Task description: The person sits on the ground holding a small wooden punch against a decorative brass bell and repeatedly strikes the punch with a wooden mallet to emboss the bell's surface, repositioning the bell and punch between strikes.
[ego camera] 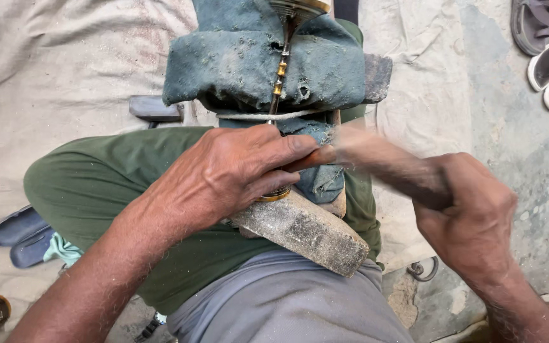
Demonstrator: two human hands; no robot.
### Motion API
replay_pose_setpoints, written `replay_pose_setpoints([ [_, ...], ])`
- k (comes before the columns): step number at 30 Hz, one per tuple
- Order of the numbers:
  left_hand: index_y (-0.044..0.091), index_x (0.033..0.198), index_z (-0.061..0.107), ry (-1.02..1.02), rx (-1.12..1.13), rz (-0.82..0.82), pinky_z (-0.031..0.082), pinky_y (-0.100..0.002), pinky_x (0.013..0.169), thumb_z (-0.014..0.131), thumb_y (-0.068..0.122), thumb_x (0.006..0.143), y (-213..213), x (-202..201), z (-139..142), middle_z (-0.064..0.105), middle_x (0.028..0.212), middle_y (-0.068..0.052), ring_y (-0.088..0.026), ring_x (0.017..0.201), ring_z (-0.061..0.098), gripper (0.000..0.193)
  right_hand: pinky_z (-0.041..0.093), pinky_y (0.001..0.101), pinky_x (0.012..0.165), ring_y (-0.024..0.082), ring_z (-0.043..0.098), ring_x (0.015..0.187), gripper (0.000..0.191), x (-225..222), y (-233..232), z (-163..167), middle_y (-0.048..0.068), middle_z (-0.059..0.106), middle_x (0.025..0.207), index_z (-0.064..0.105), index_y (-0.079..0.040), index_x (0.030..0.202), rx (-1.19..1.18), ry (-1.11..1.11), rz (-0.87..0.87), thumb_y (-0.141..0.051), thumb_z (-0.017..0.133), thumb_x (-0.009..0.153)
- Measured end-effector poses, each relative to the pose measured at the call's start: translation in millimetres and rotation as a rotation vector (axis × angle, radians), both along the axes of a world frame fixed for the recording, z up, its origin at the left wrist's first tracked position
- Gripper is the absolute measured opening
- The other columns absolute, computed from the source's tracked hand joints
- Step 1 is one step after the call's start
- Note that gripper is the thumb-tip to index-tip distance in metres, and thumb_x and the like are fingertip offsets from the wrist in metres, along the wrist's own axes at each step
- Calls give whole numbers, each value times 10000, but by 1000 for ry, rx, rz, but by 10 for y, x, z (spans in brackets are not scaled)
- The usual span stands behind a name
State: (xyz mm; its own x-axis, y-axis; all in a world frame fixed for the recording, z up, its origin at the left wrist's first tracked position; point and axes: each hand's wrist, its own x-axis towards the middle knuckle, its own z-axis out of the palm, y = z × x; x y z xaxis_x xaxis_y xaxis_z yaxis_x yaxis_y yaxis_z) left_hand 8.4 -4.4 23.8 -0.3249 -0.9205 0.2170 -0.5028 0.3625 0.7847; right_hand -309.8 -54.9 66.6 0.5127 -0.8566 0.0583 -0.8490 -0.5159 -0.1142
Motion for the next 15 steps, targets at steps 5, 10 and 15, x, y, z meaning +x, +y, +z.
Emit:
replay_pose_setpoints([
  [5, 225, 1312, 629, 3, 11, -52, 531, -402, 599, 732, 255, 918, -41, 31, -25, 596, 826, -37, -245, 704, 632, 409, 593, 269, 693, 128, 727, 790, 181, -74, -4, -72, 49, 723, 937, 671, -46, 1077, 129, -273, -39, 3, 752, 924],
  [10, 255, 1362, 626, 1, 35, -112, 527, -412, 605, 736, 248, 918, -70, 50, -53, 582, 805, -57, -263, 688, 617, 457, 589, 280, 700, 126, 725, 762, 209, -123, 29, -171, 39, 718, 926, 649, -50, 1046, 149, -380, -64, 29, 727, 869],
  [15, 231, 1343, 625, -15, 11, -135, 516, -428, 607, 730, 253, 918, -97, 73, -54, 571, 802, -64, -271, 695, 617, 438, 553, 331, 635, 198, 699, 706, 304, -146, 43, -231, 101, 708, 839, 671, 6, 1055, 100, -171, -184, 32, 799, 781],
])
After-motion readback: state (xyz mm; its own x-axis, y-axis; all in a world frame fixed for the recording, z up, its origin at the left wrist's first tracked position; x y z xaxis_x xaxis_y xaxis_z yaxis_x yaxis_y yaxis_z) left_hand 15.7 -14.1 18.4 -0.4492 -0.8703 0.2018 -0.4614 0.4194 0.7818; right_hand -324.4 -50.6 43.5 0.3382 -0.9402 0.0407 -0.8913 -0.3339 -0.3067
